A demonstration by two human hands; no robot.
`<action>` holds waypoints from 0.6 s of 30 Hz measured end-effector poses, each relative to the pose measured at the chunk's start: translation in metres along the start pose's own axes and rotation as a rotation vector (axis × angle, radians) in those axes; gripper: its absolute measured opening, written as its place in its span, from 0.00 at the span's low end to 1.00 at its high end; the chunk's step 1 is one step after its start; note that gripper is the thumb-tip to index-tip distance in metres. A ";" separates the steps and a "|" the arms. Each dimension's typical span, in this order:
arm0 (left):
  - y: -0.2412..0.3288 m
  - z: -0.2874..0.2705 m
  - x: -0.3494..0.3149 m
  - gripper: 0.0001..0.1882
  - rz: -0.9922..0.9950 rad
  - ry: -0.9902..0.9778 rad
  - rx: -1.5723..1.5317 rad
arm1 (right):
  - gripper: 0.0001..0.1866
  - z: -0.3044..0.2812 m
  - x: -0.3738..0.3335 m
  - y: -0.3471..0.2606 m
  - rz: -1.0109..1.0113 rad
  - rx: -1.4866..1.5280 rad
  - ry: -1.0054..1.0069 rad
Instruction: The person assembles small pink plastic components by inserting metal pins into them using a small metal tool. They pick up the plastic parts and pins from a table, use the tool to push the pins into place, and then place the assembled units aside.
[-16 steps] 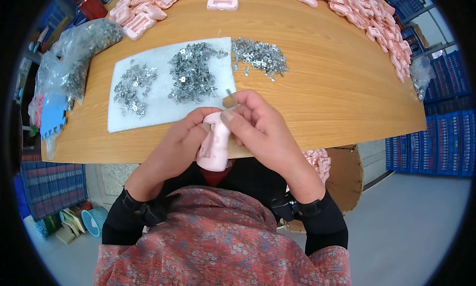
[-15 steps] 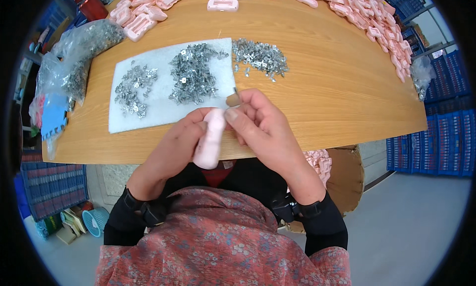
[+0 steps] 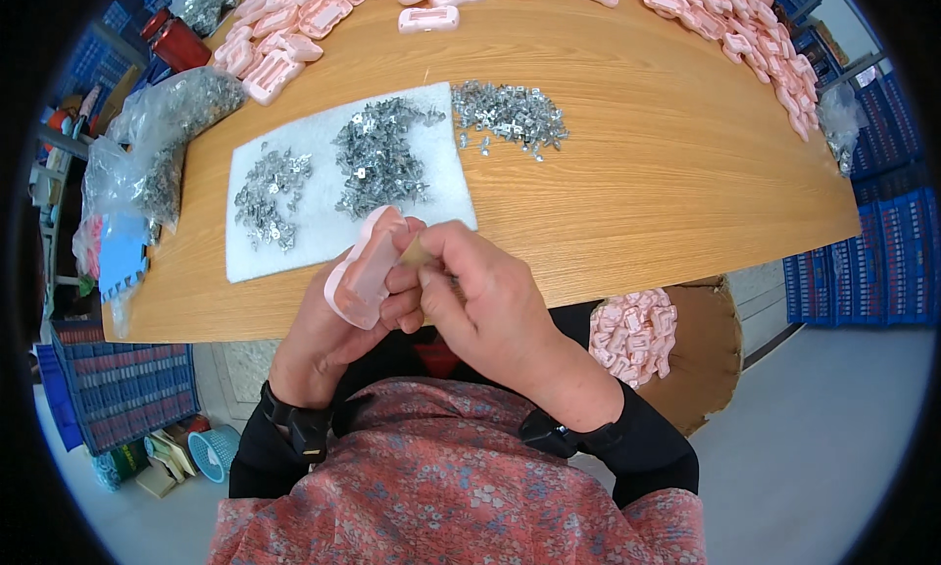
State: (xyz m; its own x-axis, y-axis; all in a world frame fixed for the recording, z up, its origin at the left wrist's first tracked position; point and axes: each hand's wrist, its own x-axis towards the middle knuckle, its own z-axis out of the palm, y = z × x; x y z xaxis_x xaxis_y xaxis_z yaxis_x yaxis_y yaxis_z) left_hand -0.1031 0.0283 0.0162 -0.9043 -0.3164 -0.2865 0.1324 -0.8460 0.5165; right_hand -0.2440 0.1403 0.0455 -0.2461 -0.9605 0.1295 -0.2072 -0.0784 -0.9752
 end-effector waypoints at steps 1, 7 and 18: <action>-0.001 0.000 -0.001 0.22 0.021 0.007 0.029 | 0.12 -0.002 0.000 0.004 -0.132 -0.182 -0.015; -0.009 0.004 0.000 0.22 0.069 0.206 0.116 | 0.21 0.006 -0.002 0.002 -0.420 -0.489 0.030; -0.004 0.005 0.003 0.23 0.150 0.108 0.460 | 0.12 -0.035 -0.010 0.000 -0.014 -0.060 0.128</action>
State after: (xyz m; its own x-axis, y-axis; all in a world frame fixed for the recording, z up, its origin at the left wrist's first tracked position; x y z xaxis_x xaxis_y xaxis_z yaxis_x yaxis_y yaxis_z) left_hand -0.1081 0.0331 0.0169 -0.8388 -0.4830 -0.2514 0.0429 -0.5188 0.8538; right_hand -0.2747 0.1595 0.0504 -0.3611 -0.9171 0.1690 -0.2668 -0.0720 -0.9611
